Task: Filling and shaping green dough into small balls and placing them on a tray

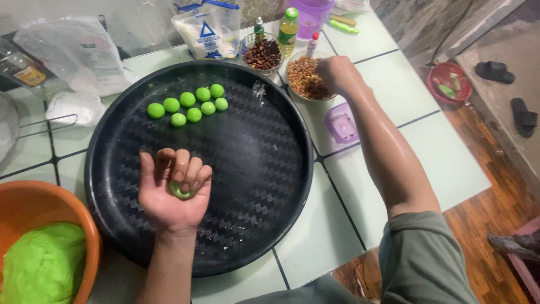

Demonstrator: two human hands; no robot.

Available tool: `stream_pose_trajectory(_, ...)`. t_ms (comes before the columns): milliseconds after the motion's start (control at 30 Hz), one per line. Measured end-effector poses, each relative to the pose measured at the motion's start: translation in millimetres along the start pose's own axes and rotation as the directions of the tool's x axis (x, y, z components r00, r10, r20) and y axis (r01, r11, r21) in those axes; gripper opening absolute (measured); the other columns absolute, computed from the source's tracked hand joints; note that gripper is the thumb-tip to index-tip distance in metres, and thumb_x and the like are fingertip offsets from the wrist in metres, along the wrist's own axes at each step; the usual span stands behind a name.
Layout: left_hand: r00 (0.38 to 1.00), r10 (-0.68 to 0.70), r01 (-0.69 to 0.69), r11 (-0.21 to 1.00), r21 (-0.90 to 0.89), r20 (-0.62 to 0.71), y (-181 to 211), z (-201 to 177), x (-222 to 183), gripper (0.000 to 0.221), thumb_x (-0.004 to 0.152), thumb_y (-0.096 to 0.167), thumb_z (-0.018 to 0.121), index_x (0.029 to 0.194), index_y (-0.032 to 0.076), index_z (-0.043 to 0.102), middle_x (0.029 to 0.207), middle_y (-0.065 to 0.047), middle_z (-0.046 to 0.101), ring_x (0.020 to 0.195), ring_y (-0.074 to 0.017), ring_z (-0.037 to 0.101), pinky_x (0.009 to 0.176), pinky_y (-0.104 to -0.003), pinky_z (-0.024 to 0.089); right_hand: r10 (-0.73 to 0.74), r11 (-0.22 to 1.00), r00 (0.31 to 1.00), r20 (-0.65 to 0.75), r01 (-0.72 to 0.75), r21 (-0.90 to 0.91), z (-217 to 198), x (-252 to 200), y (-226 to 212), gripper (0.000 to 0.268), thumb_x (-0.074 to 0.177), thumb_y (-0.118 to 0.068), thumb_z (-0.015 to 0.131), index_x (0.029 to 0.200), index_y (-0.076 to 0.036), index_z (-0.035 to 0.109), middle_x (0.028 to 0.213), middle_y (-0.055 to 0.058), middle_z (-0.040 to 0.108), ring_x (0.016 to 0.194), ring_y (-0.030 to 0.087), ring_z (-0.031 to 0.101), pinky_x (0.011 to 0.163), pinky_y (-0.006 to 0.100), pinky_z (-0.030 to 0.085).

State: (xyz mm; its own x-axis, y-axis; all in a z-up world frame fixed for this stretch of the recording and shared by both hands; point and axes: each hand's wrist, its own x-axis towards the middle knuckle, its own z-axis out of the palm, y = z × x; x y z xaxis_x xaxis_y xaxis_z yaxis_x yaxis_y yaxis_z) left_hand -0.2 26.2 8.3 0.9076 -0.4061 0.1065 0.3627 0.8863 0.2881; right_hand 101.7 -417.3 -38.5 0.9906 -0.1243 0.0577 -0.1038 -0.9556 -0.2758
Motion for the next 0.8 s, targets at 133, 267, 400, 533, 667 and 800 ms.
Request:
stream_pose_trajectory(133, 0.999, 0.029, -0.029, 1.0, 0.002, -0.035, 3, -8, 2, 0.044, 0.105, 0.045, 0.05, 0.1, 0.009, 0.074, 0.063, 0.001, 0.032, 0.049, -0.0087, 0.026, 0.053, -0.026, 0.025, 0.218, 0.973, 0.964, 0.153, -0.202, -0.115, 11, 8, 6, 0.023, 0.095, -0.016, 0.062, 0.109, -0.02, 0.079, 0.101, 0.017, 0.076, 0.095, 0.037, 0.072, 0.082, 0.049, 0.058)
stream_pose_trajectory(267, 0.997, 0.051, -0.051, 0.999, 0.015, -0.052, 3, -5, 7, 0.05, 0.105, 0.052, 0.046, 0.105, 0.01, 0.075, 0.069, -0.002, 0.044, 0.057, -0.0112, 0.042, 0.062, -0.028, 0.035, 0.199, 0.965, 0.969, 0.15, -0.167, -0.203, 15, 4, -3, 0.021, 0.093, -0.029, 0.072, 0.111, -0.02, 0.079, 0.107, 0.021, 0.073, 0.104, 0.044, 0.071, 0.087, 0.055, 0.059)
stream_pose_trajectory(400, 0.999, 0.034, -0.034, 0.999, 0.0, -0.027, 2, -6, 8, 0.051, 0.105, 0.052, 0.046, 0.107, 0.009, 0.074, 0.076, -0.005, 0.051, 0.064, -0.0144, 0.048, 0.069, -0.031, 0.038, 0.203, 0.968, 0.967, 0.153, -0.175, -0.182, 22, 9, 4, 0.022, 0.094, -0.029, 0.071, 0.112, -0.018, 0.077, 0.111, 0.02, 0.072, 0.108, 0.043, 0.07, 0.09, 0.055, 0.058)
stream_pose_trajectory(533, 0.998, 0.034, -0.036, 0.999, -0.026, -0.061, 0, -8, 8, 0.048, 0.104, 0.05, 0.049, 0.105, 0.009, 0.074, 0.075, -0.004, 0.05, 0.063, -0.0142, 0.047, 0.067, -0.031, 0.039, 0.169, 0.952, 0.98, 0.101, -0.136, -0.274, 46, 17, 25, 0.022, 0.094, -0.027, 0.069, 0.11, -0.012, 0.075, 0.103, 0.019, 0.071, 0.1, 0.042, 0.072, 0.083, 0.055, 0.061)
stream_pose_trajectory(667, 0.989, 0.057, -0.06, 0.998, -0.018, -0.138, -1, -11, 7, 0.046, 0.103, 0.049, 0.052, 0.101, 0.009, 0.074, 0.075, -0.004, 0.051, 0.063, -0.0147, 0.047, 0.067, -0.032, 0.039, 0.123, 0.954, 0.99, 0.07, -0.099, -0.283, 46, 13, 18, 0.026, 0.095, -0.021, 0.061, 0.11, -0.001, 0.069, 0.102, 0.022, 0.069, 0.097, 0.045, 0.072, 0.079, 0.059, 0.061)
stream_pose_trajectory(800, 0.968, 0.074, -0.067, 0.997, 0.038, -0.242, 2, -9, 6, 0.043, 0.102, 0.049, 0.055, 0.097, 0.01, 0.075, 0.078, -0.005, 0.055, 0.069, -0.0181, 0.051, 0.074, -0.035, 0.04, 0.111, 0.946, 0.992, 0.061, -0.087, -0.311, 42, 9, 16, 0.025, 0.093, -0.019, 0.059, 0.108, -0.001, 0.07, 0.101, 0.022, 0.07, 0.095, 0.045, 0.073, 0.077, 0.059, 0.061)
